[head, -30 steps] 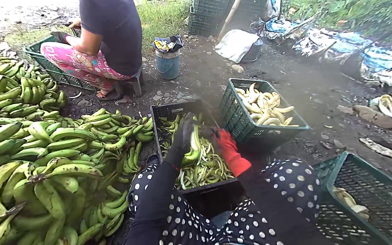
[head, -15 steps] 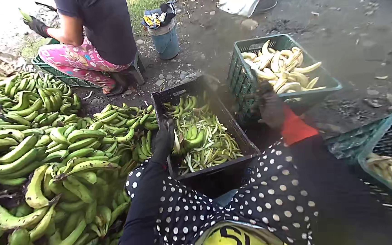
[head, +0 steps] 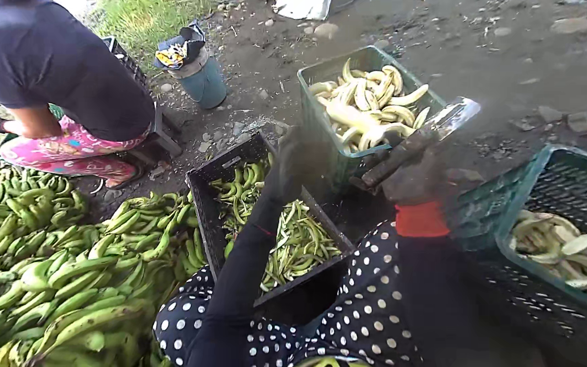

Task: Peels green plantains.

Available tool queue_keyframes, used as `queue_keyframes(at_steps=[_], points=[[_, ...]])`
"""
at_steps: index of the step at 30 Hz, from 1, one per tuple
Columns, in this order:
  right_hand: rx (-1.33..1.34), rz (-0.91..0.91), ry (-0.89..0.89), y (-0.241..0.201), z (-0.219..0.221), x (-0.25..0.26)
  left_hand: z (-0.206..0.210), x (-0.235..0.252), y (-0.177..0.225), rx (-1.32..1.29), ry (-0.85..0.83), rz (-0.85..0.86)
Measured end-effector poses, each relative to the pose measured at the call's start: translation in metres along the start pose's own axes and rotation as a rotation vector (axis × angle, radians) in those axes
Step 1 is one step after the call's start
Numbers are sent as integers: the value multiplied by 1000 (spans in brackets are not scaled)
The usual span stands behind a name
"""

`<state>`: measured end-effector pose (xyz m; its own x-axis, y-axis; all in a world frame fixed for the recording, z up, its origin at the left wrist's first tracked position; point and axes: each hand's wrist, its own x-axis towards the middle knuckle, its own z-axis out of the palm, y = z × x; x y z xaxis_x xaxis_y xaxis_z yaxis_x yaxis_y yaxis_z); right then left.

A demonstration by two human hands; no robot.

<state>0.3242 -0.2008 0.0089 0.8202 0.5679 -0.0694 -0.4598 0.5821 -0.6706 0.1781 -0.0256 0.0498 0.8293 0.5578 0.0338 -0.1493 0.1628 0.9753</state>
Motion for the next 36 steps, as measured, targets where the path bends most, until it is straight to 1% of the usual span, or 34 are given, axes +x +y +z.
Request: queue_keyframes(at_steps=[1, 2, 3, 4, 5, 6, 7, 8, 9, 10, 11, 12, 13, 14, 16, 17, 19, 20, 21, 22, 23, 24, 25, 27, 28, 29, 31, 32, 33, 34, 36], points=[[-11, 8, 1, -3, -3, 1, -12, 1, -7, 248, -6, 28], [-5, 13, 18, -5, -7, 2, -28, -4, -18, 590, -37, 6], [15, 27, 43, -8, -10, 2, -48, -16, -38, 946, -59, -43], [68, 43, 84, -11, -12, 4, -71, -33, -68, 1254, -96, -103], [123, 46, 119, -13, -16, 7, -97, -55, -101, 1496, -173, -202], [160, 25, 156, -13, -20, 11, -118, -80, -128, 1617, -258, -355], [180, -1, 159, -13, -24, 13, -133, -104, -145, 1677, -310, -518], [204, -19, 149, -12, -26, 13, -139, -124, -150, 1694, -334, -690], [200, -30, 156, -10, -21, 13, -139, -133, -149, 1692, -362, -873], [214, -10, 151, -8, -15, 14, -138, -134, -147, 1664, -374, -1005], [215, 28, 157, -5, -8, 15, -148, -138, -161, 1682, -317, -947], [185, 56, 175, -2, 0, 15, -157, -141, -174, 1661, -224, -853], [147, 88, 193, 1, 5, 15, -160, -143, -180, 1587, -97, -790], [121, 131, 211, 5, 9, 15, -161, -144, -181, 1479, 70, -745], [96, 213, 210, 14, 9, 20, -154, -141, -172, 1208, 417, -728], [90, 248, 202, 18, 9, 22, -151, -140, -166, 1088, 551, -735], [81, 277, 194, 24, 14, 22, -150, -143, -161, 853, 764, -672], [86, 285, 187, 26, 16, 23, -150, -143, -162, 698, 868, -593], [89, 287, 169, 29, 15, 26, -152, -142, -161, 472, 984, -481], [84, 297, 149, 33, 14, 29, -152, -139, -157, 191, 1099, -371], [66, 301, 125, 38, 10, 32, -151, -137, -145, -96, 1148, -308], [43, 279, 109, 44, 9, 34, -146, -138, -128, -309, 1147, -296], [24, 271, 110, 49, 11, 33, -144, -141, -119, -446, 1127, -287], [-1, 231, 145, 57, 21, 33, -154, -141, -138, -570, 917, 0], [-3, 221, 163, 59, 29, 33, -153, -134, -130, -608, 819, 87], [-19, 234, 159, 61, 35, 31, -150, -129, -112, -659, 761, 133], [-90, 314, 81, 66, 42, 28, -144, -124, -73, -699, 632, 218], [-157, 355, 18, 69, 45, 25, -145, -123, -58, -650, 592, 256], [-251, 383, -20, 73, 50, 20, -147, -124, -45, -530, 584, 275], [-375, 380, -71, 77, 55, 14, -153, -125, -37, -364, 591, 257], [-616, 332, -211, 88, 63, 0, -169, -125, -24, -80, 604, 126]])
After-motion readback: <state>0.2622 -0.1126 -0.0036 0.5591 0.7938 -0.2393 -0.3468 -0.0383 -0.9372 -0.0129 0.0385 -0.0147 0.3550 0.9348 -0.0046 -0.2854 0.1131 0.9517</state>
